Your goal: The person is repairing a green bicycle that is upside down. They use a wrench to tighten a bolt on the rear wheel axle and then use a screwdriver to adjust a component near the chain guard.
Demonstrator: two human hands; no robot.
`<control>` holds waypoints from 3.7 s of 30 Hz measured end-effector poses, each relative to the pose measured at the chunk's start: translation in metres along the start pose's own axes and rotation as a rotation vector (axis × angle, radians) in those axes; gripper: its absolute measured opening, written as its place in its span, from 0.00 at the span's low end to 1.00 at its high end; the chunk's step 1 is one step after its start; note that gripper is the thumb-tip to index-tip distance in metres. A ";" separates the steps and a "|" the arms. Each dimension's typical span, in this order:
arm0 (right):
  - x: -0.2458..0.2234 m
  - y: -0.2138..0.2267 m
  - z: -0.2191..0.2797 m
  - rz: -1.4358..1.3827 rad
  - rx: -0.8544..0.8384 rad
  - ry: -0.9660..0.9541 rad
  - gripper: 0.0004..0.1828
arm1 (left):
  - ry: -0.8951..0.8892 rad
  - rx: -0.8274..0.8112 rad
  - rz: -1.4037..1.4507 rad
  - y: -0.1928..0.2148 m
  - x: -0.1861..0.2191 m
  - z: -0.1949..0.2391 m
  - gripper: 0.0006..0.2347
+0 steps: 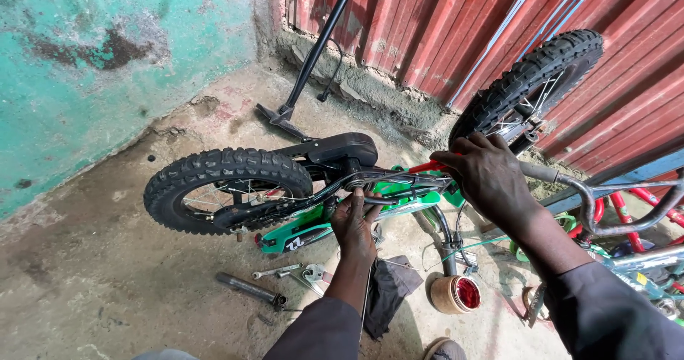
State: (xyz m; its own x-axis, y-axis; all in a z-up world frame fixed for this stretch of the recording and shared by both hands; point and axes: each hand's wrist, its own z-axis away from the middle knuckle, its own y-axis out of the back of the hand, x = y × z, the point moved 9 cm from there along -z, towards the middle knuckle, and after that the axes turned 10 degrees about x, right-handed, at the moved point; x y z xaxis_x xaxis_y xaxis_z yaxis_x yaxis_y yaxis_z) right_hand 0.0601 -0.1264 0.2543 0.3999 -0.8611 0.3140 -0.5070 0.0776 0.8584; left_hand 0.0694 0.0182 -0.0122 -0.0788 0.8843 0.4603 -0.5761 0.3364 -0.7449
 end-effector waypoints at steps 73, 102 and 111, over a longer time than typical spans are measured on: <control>0.018 -0.019 0.007 -0.120 0.101 -0.069 0.17 | 0.190 -0.058 0.030 0.002 -0.019 -0.014 0.17; 0.012 -0.008 -0.008 -0.076 0.099 -0.067 0.16 | 0.226 -0.053 0.052 0.003 -0.021 -0.013 0.17; 0.002 0.008 -0.013 -0.063 0.246 0.055 0.13 | 0.234 -0.052 0.059 0.002 -0.021 -0.010 0.18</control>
State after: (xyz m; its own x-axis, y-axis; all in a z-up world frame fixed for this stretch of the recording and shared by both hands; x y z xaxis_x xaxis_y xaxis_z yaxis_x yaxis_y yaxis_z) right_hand 0.0669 -0.1212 0.2668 0.4737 -0.8314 0.2904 -0.6479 -0.1057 0.7544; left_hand 0.0784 0.0033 -0.0283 0.0833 0.9518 0.2950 -0.5333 0.2927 -0.7937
